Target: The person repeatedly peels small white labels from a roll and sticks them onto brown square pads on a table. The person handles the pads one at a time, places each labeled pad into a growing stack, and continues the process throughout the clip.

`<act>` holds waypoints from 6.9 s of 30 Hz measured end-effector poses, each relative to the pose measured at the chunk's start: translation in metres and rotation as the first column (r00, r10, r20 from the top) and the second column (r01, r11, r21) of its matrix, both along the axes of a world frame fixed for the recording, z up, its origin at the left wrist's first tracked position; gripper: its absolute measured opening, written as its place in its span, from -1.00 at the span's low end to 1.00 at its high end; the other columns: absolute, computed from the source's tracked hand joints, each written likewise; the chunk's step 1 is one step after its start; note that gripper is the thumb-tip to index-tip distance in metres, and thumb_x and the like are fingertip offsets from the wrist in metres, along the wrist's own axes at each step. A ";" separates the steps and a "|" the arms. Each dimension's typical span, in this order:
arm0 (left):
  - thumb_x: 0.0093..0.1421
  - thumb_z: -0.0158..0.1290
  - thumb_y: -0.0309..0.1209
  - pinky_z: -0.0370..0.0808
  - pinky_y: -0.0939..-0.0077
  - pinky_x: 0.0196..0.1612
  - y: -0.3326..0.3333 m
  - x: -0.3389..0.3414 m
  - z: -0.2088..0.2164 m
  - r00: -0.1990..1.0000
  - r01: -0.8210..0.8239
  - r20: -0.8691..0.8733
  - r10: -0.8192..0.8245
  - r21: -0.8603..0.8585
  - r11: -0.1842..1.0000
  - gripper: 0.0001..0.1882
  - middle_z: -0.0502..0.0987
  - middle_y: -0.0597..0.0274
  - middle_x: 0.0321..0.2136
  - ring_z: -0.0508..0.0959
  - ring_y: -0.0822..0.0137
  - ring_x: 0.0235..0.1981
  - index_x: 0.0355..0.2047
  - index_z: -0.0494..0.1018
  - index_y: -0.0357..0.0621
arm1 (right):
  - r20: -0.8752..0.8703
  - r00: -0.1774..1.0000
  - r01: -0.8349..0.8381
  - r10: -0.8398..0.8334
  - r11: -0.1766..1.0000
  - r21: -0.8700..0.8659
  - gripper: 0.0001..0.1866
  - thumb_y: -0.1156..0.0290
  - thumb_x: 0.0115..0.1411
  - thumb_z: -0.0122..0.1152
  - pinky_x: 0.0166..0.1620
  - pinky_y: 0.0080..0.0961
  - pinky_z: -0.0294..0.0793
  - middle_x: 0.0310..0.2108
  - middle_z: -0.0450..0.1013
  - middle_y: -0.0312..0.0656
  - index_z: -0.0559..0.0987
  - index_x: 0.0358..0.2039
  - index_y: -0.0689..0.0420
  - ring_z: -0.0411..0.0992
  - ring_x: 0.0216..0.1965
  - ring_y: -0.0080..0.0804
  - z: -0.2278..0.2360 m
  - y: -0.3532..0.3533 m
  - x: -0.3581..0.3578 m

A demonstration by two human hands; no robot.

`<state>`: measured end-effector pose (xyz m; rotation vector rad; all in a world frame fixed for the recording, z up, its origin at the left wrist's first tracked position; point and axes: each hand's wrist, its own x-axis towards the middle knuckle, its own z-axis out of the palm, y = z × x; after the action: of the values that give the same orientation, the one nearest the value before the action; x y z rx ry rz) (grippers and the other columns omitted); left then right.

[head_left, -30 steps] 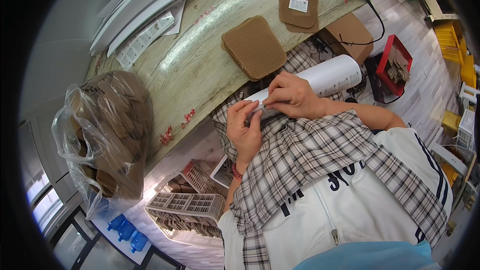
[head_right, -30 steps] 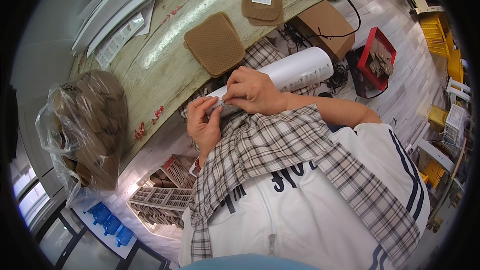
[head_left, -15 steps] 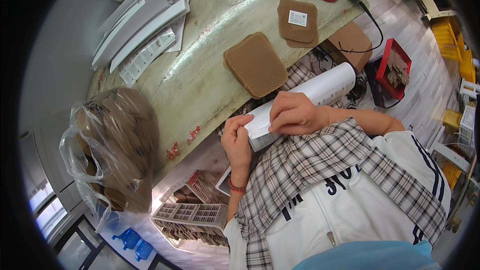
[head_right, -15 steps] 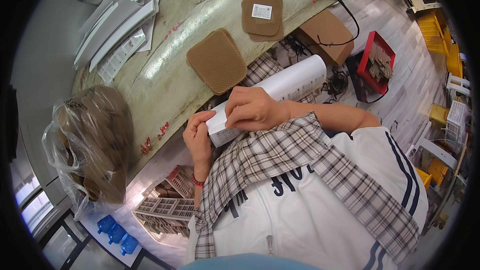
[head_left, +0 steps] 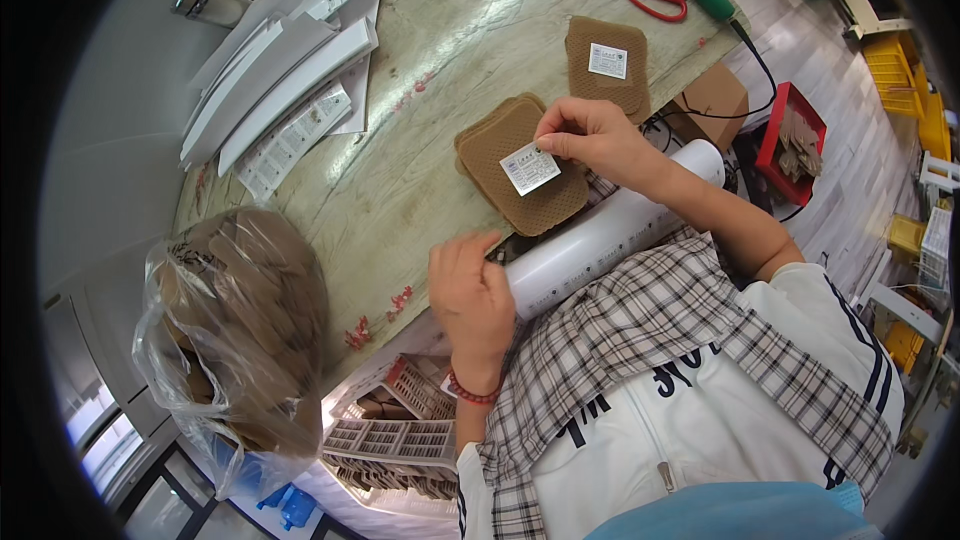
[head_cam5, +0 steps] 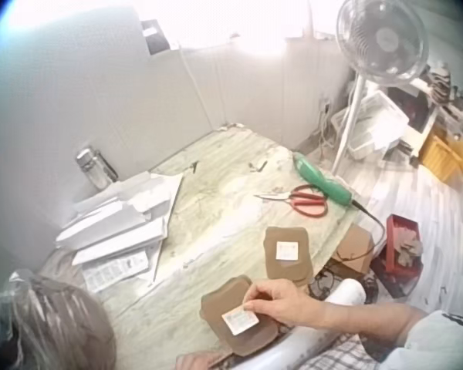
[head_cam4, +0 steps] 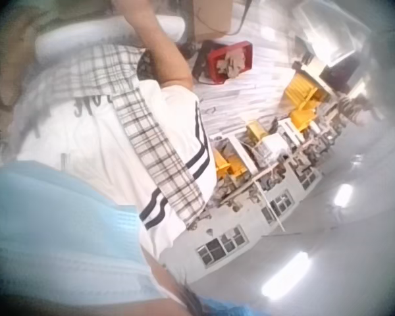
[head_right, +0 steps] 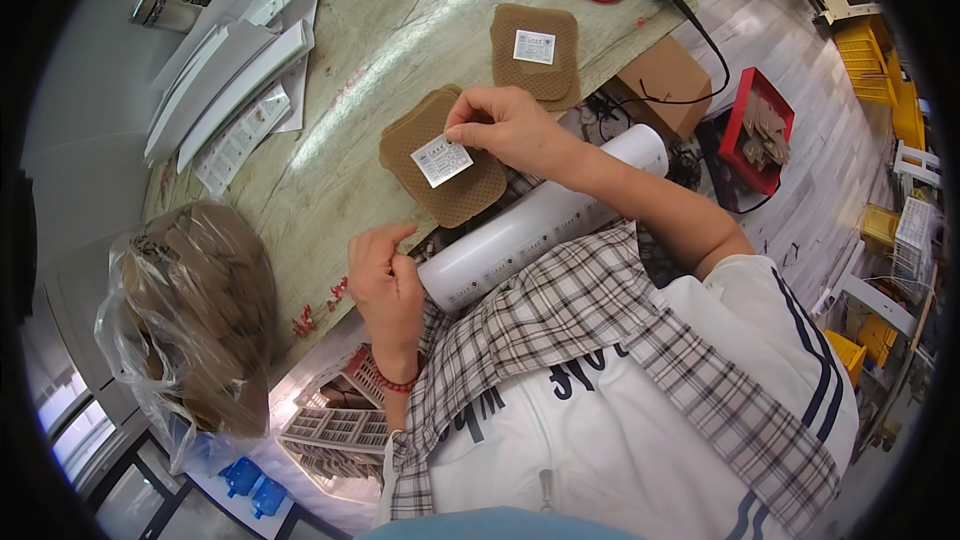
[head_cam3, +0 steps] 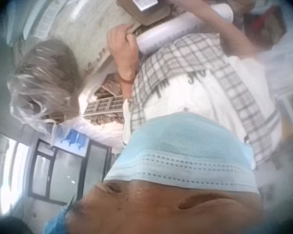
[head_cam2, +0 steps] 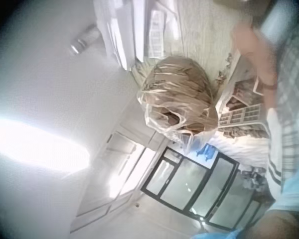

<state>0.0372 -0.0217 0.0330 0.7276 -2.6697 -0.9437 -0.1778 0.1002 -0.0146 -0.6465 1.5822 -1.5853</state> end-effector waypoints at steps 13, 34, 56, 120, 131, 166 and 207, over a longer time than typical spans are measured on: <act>0.03 -0.03 -0.70 0.35 0.07 0.20 0.015 -0.021 -0.027 0.968 0.202 -0.090 -0.232 -0.259 0.944 -0.53 0.48 -0.03 0.07 0.43 -0.02 0.18 0.01 0.50 -0.35 | -0.299 0.953 0.084 -0.049 0.991 0.105 -0.82 0.38 0.19 0.29 -0.27 -0.46 0.50 -0.45 0.57 -0.13 0.60 -0.33 0.25 0.53 -0.40 -0.41 -0.007 -0.008 0.007; -0.03 -0.04 -0.71 0.30 0.08 0.18 0.014 -0.030 -0.025 0.962 0.259 -0.005 -0.274 -0.310 0.915 -0.25 0.38 -0.06 0.04 0.39 -0.04 0.09 0.28 0.28 -0.28 | -0.499 0.863 0.140 -0.077 0.986 0.089 -0.85 0.41 0.18 0.26 -0.28 -0.31 0.53 -0.43 0.54 -0.02 0.55 -0.35 0.24 0.56 -0.37 -0.11 -0.004 -0.006 0.015; 0.08 -0.02 -0.56 0.13 -0.04 0.30 0.018 -0.035 -0.023 0.934 0.355 0.184 -0.306 -0.399 0.845 -0.33 0.23 -0.02 0.31 0.30 0.04 0.19 0.27 0.24 -0.45 | -0.701 0.711 0.228 -0.062 0.963 0.146 -0.54 0.43 0.13 0.27 -0.31 -0.31 0.54 -0.36 0.49 -0.11 0.46 0.07 0.13 0.53 -0.37 -0.20 0.005 -0.008 0.026; 0.10 0.27 -0.07 -0.19 -0.11 0.44 -0.016 -0.042 -0.068 0.979 0.122 -0.137 -0.150 -0.190 0.974 -0.08 0.12 -0.04 0.39 -0.04 -0.06 0.46 0.34 0.17 -0.30 | -0.444 0.869 0.287 -0.218 0.953 0.092 -0.81 0.33 0.23 0.21 -0.26 -0.29 0.50 -0.40 0.56 -0.07 0.53 -0.29 0.20 0.56 -0.34 -0.13 -0.019 -0.021 0.028; 0.12 0.25 -0.07 -0.17 -0.08 0.44 -0.017 -0.042 -0.068 0.980 0.136 -0.119 -0.159 -0.184 0.973 -0.08 0.10 -0.07 0.39 -0.03 -0.05 0.45 0.35 0.13 -0.30 | -0.517 0.837 0.271 -0.179 0.957 0.107 -0.85 0.37 0.23 0.21 -0.28 -0.26 0.50 -0.42 0.56 -0.07 0.52 -0.30 0.17 0.56 -0.34 -0.09 -0.014 -0.021 0.029; 0.17 0.16 -0.08 -0.17 -0.13 0.45 -0.009 -0.039 -0.047 0.924 0.381 0.147 -0.353 -0.413 0.827 -0.22 0.15 0.20 0.40 0.08 0.14 0.43 0.37 0.20 0.08 | -0.711 0.636 0.385 -0.300 0.922 -0.044 -0.85 0.36 0.15 0.33 -0.31 -0.38 0.53 -0.32 0.47 -0.23 0.64 -0.25 0.03 0.55 -0.37 -0.26 -0.031 -0.024 0.013; -0.02 0.18 -0.83 0.40 0.41 0.20 -0.014 0.096 -0.094 0.888 -0.242 -0.167 0.428 0.621 0.746 -0.46 0.35 0.09 0.15 0.44 0.25 0.15 0.03 0.52 -0.35 | -0.980 0.179 0.109 0.087 0.988 0.108 -0.68 0.31 0.04 0.42 0.01 -0.31 0.40 -0.24 0.48 -0.28 0.63 -0.16 0.01 0.42 -0.04 -0.24 -0.046 0.006 -0.082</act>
<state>0.1330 -0.0360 -0.0608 1.0449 -1.8724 -1.6375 -0.2598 0.1062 -0.0606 -1.8609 2.5858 -0.8941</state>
